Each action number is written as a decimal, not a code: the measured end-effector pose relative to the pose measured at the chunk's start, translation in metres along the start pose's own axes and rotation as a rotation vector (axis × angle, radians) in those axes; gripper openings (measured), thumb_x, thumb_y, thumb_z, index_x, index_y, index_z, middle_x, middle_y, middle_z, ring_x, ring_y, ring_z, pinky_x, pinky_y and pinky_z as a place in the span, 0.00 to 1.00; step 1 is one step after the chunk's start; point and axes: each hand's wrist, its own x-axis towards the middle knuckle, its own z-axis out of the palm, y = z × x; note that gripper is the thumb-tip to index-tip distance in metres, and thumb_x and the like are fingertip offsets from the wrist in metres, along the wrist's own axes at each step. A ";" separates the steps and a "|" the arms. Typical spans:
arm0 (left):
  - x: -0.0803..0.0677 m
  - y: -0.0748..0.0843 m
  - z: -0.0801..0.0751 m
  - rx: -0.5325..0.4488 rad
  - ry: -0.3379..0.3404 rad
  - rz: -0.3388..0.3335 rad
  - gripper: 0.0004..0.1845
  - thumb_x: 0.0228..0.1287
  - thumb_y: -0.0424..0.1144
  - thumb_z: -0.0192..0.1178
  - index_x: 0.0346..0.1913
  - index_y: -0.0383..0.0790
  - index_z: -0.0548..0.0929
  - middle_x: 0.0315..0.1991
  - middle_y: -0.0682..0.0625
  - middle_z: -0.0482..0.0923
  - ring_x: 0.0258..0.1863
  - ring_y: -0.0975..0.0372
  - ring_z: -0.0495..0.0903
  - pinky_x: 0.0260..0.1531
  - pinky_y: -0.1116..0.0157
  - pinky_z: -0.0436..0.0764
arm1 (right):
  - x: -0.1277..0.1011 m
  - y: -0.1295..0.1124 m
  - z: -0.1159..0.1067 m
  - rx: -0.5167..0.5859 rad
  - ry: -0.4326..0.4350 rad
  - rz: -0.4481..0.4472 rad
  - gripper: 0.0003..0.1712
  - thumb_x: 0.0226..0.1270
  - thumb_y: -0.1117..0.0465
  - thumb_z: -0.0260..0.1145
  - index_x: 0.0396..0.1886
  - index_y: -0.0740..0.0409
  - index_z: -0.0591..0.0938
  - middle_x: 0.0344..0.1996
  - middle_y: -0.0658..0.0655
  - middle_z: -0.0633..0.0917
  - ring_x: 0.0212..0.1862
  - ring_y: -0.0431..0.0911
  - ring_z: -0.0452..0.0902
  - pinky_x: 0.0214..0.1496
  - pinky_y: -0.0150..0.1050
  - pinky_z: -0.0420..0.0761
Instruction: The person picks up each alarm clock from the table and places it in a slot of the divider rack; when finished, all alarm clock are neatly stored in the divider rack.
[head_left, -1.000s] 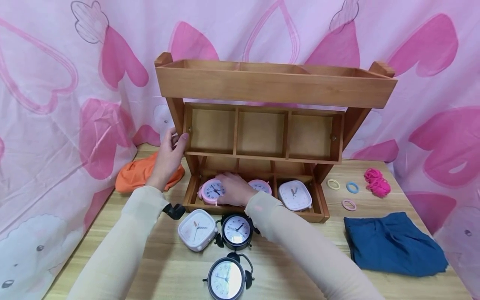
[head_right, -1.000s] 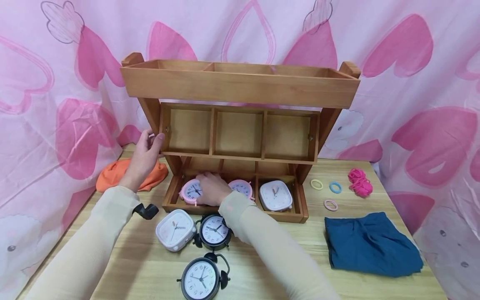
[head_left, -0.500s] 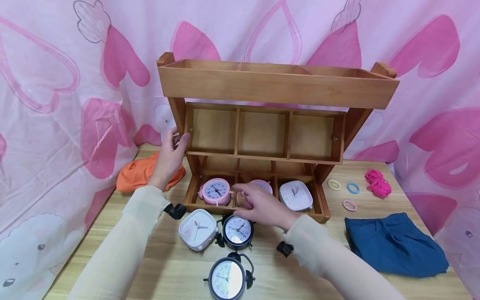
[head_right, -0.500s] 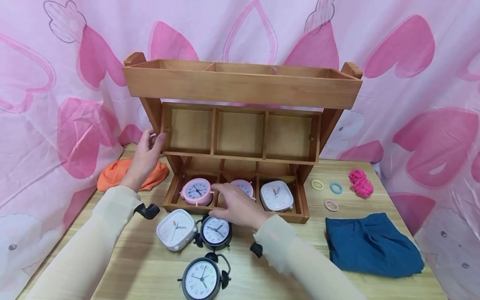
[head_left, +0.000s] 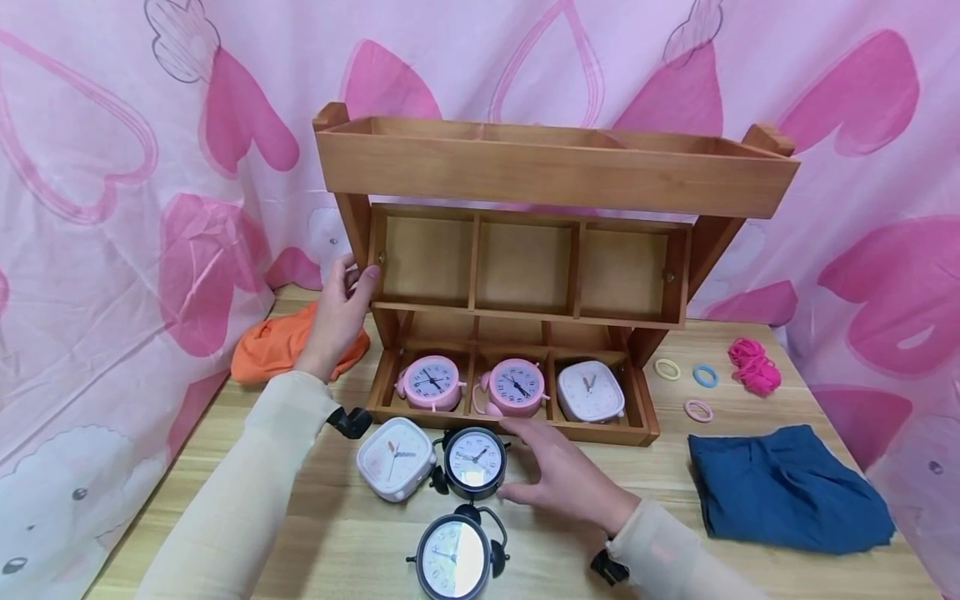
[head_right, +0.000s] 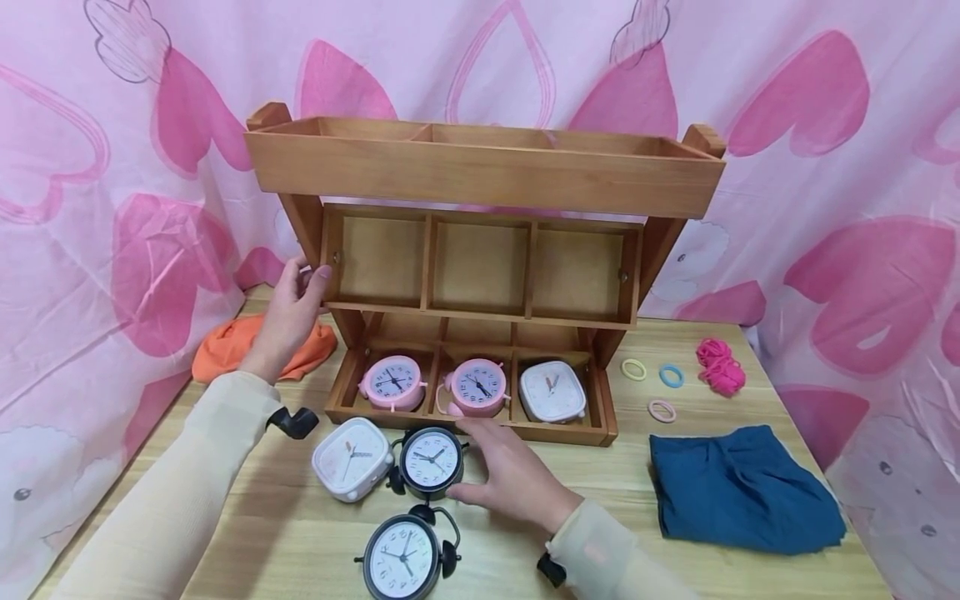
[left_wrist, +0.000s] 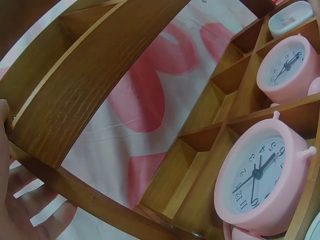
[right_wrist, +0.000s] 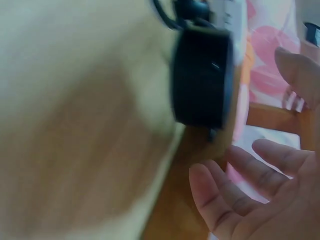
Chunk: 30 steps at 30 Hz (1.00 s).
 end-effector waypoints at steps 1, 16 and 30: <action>0.000 0.000 0.000 0.001 0.000 0.000 0.33 0.76 0.53 0.47 0.76 0.43 0.53 0.75 0.40 0.59 0.74 0.47 0.62 0.69 0.46 0.67 | 0.000 0.001 0.004 -0.011 -0.003 -0.010 0.51 0.52 0.42 0.77 0.73 0.51 0.67 0.70 0.56 0.71 0.70 0.55 0.67 0.71 0.56 0.68; 0.018 -0.033 0.001 0.004 0.022 0.050 0.37 0.72 0.63 0.48 0.75 0.49 0.54 0.74 0.43 0.62 0.72 0.50 0.64 0.69 0.46 0.67 | 0.012 0.001 0.034 -0.101 -0.066 0.011 0.55 0.54 0.42 0.75 0.76 0.54 0.60 0.71 0.57 0.69 0.69 0.55 0.67 0.70 0.53 0.69; 0.017 -0.032 0.001 0.008 0.029 0.046 0.38 0.71 0.64 0.47 0.75 0.49 0.54 0.74 0.42 0.62 0.72 0.50 0.64 0.69 0.47 0.67 | 0.018 -0.002 0.038 -0.027 -0.045 0.068 0.55 0.49 0.41 0.77 0.75 0.50 0.63 0.68 0.54 0.72 0.65 0.51 0.69 0.67 0.52 0.73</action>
